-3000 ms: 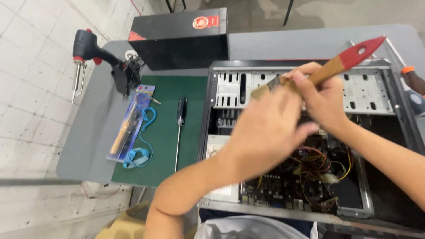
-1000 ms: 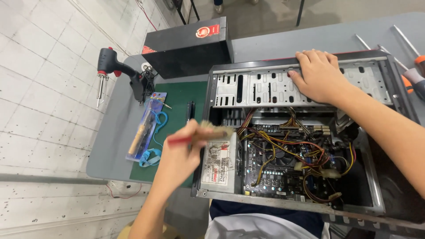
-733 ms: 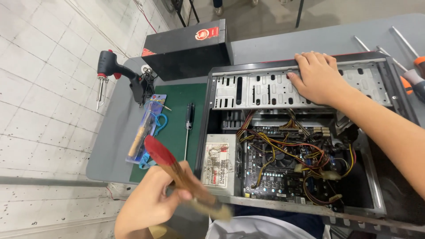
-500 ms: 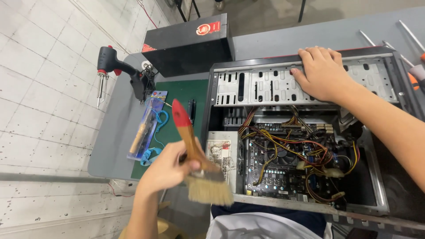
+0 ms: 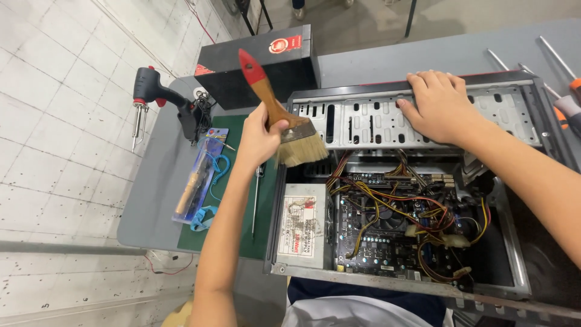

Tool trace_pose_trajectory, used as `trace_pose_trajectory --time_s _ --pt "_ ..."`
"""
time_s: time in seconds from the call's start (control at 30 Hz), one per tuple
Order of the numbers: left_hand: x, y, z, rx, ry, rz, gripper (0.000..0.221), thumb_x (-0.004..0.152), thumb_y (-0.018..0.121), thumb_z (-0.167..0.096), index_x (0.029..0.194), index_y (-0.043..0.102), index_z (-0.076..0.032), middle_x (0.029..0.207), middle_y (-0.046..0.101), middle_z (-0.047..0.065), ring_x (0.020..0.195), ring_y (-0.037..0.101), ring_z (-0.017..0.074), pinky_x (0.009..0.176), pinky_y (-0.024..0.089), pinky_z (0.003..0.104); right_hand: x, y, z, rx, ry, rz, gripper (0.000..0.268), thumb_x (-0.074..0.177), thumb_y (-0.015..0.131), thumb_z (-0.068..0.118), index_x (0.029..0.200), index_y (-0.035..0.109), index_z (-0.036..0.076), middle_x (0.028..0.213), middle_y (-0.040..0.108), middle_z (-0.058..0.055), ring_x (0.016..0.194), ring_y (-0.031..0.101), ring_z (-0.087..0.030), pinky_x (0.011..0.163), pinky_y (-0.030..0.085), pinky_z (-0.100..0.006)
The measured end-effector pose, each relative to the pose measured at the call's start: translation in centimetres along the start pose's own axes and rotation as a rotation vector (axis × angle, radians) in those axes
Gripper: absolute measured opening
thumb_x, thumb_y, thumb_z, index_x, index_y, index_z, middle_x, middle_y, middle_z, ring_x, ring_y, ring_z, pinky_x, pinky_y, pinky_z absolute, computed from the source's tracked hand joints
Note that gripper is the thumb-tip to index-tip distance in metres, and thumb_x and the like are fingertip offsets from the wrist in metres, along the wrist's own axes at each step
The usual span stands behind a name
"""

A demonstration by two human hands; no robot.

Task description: Using a paintbrush to clean dust from the interior components and chassis of a computer case.

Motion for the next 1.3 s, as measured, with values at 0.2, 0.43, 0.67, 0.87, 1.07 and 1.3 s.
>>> trace_pose_trajectory --time_s 0.2,0.43,0.67,0.87,1.07,1.3 --pt "-0.3 -1.5 -1.7 -0.016 0.334 -0.354 0.011 0.092 0.067 -0.012 0.087 0.064 -0.003 0.075 0.064 0.004 0.066 0.057 0.017 0.058 0.041 0.034 0.0 0.0 0.0 0.013 0.008 -0.012 0.067 0.105 0.036 0.046 0.152 0.044 -0.001 0.143 0.054 -0.022 0.136 0.046 -0.043 0.113 0.027 -0.061" --pt "2.6 1.0 -2.1 -0.195 0.309 -0.162 0.027 0.097 0.064 -0.036 0.106 0.065 -0.011 0.085 0.063 -0.002 0.07 0.05 0.0088 0.061 0.039 0.025 -0.1 -0.1 0.1 0.01 0.027 0.023 0.068 0.106 0.035 0.047 0.154 0.041 0.0 0.146 0.052 -0.021 0.137 0.045 -0.041 0.113 0.026 -0.06" --pt "7.9 3.8 1.0 -0.136 0.177 -0.136 0.013 0.094 0.068 -0.019 0.102 0.061 -0.013 0.089 0.067 0.004 0.087 0.062 0.0235 0.076 0.05 0.038 -0.1 1.0 -0.9 -0.016 -0.006 -0.043 0.065 0.108 0.038 0.048 0.153 0.046 0.001 0.142 0.054 -0.021 0.138 0.047 -0.041 0.114 0.027 -0.058" --pt "4.4 2.5 -6.8 0.046 0.613 -0.503 0.015 0.095 0.072 -0.028 0.104 0.067 -0.017 0.084 0.072 0.001 0.082 0.074 0.028 0.074 0.06 0.038 -0.1 1.1 -1.1 -0.001 -0.002 -0.029 0.063 0.111 0.039 0.046 0.154 0.047 0.0 0.142 0.054 -0.021 0.142 0.046 -0.039 0.115 0.024 -0.058" --pt "1.4 5.0 -10.0 0.311 0.92 -0.584 0.022 0.091 0.079 -0.029 0.106 0.07 -0.016 0.083 0.068 -0.003 0.076 0.068 0.0174 0.072 0.058 0.027 -1.5 -2.4 2.1 0.164 -0.039 -0.111 0.071 0.104 0.053 0.044 0.156 0.04 -0.003 0.145 0.047 -0.027 0.139 0.041 -0.046 0.11 0.016 -0.065" --pt "-1.3 8.1 -11.2 0.544 1.253 -0.595 0.015 0.099 0.063 -0.019 0.112 0.071 -0.021 0.098 0.069 -0.002 0.079 0.065 0.017 0.067 0.052 0.028 -4.5 -6.2 7.9 0.833 -0.263 -0.152 0.087 0.082 0.079 0.042 0.156 0.042 0.015 0.114 0.058 -0.01 0.105 0.056 -0.028 0.095 0.039 -0.042"
Point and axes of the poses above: each hand's wrist, its own x-axis towards the middle knuckle, its own y-axis out of the palm, z = x × y, the point moved 7 cm from there along x, towards the middle knuckle
